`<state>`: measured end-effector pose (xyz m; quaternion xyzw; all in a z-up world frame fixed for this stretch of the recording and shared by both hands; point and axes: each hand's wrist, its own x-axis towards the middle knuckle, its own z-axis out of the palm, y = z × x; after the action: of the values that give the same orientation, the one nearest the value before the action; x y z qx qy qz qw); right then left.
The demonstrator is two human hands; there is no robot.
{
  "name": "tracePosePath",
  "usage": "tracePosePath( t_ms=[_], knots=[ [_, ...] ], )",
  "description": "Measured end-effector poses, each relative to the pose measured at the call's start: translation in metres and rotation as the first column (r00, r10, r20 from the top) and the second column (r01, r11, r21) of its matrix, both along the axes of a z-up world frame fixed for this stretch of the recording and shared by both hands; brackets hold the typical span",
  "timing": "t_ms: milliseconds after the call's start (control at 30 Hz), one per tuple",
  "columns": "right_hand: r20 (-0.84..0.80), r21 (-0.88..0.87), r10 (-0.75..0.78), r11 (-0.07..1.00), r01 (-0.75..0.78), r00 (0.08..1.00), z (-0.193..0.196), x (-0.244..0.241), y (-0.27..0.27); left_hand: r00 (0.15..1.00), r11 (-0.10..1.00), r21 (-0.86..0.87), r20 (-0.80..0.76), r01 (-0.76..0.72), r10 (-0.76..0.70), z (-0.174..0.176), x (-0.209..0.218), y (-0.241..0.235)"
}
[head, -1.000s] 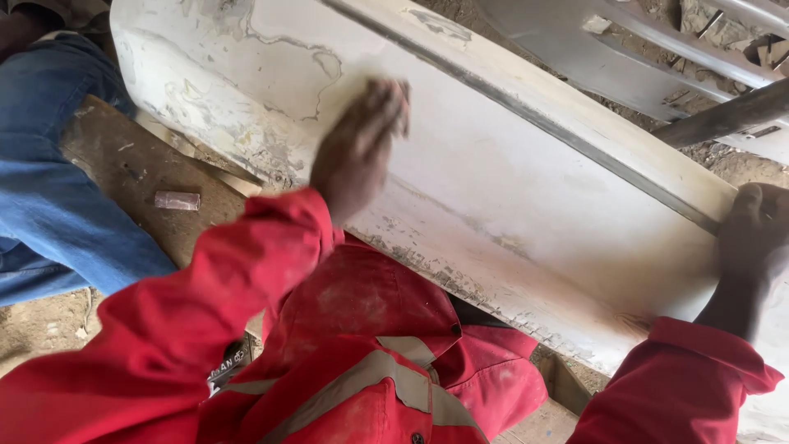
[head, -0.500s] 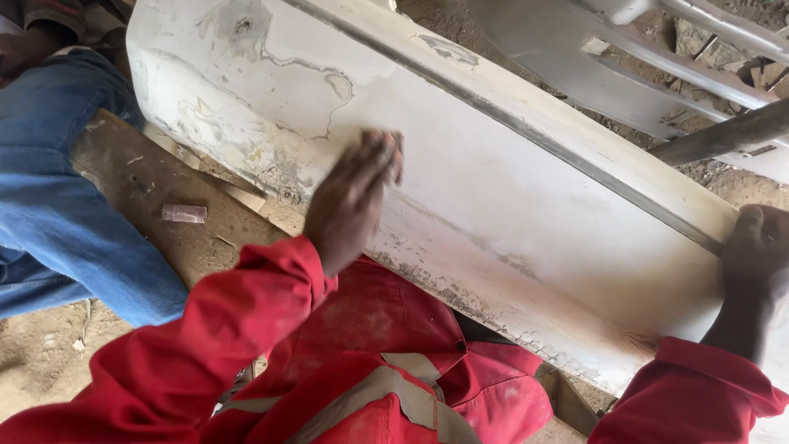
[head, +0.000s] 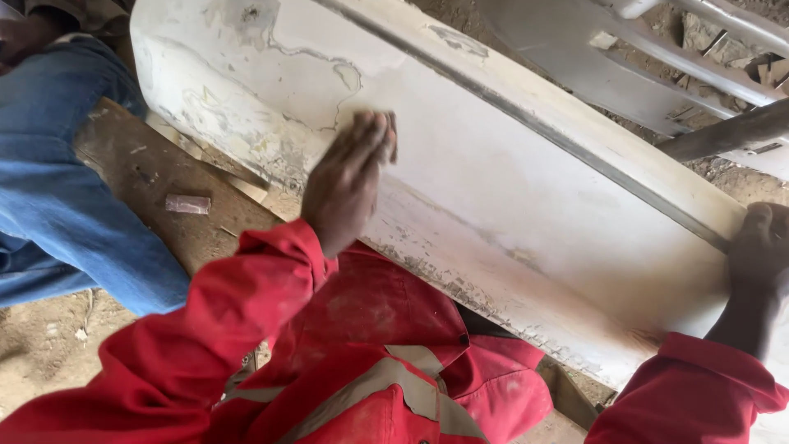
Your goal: The person is sanding a white car bumper that is resting on a wooden workbench. They use a small sanding block to smooth the surface, focusing on areas with visible cracks and imperfections.
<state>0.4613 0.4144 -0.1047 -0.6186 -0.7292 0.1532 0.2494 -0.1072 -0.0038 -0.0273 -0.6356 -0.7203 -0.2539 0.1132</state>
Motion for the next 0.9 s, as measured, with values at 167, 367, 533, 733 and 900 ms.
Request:
tracePosePath(
  t_ms=[167, 367, 533, 733, 900],
  knots=[
    [0.071, -0.229, -0.112, 0.965, 0.126, 0.991, 0.019, -0.018, -0.012, 0.973, 0.969, 0.116, 0.098, -0.218, 0.207, -0.012, -0.105, 0.033],
    [0.033, -0.141, -0.047, 0.989, 0.051, 0.998, -0.002, -0.003, 0.008, 0.98, 0.973, 0.124, -0.03, -0.193, 0.198, 0.012, -0.033, 0.014],
    [-0.012, -0.208, -0.073, 0.976, 0.069, 0.997, -0.028, 0.017, 0.032, 0.998, 0.998, -0.033, 0.045, -0.052, 0.054, -0.009, -0.006, -0.022],
    [0.745, 0.227, 0.153, 0.857, -0.463, 0.649, -0.139, 0.119, 0.133, 0.918, 0.909, 0.136, 0.004, -0.394, 0.397, -0.039, -0.089, 0.002],
    [0.772, 0.27, 0.092, 0.848, -0.456, 0.629, -0.13, 0.113, 0.116, 0.969, 0.971, 0.123, 0.164, -0.204, 0.183, -0.005, 0.003, -0.025]
  ],
)
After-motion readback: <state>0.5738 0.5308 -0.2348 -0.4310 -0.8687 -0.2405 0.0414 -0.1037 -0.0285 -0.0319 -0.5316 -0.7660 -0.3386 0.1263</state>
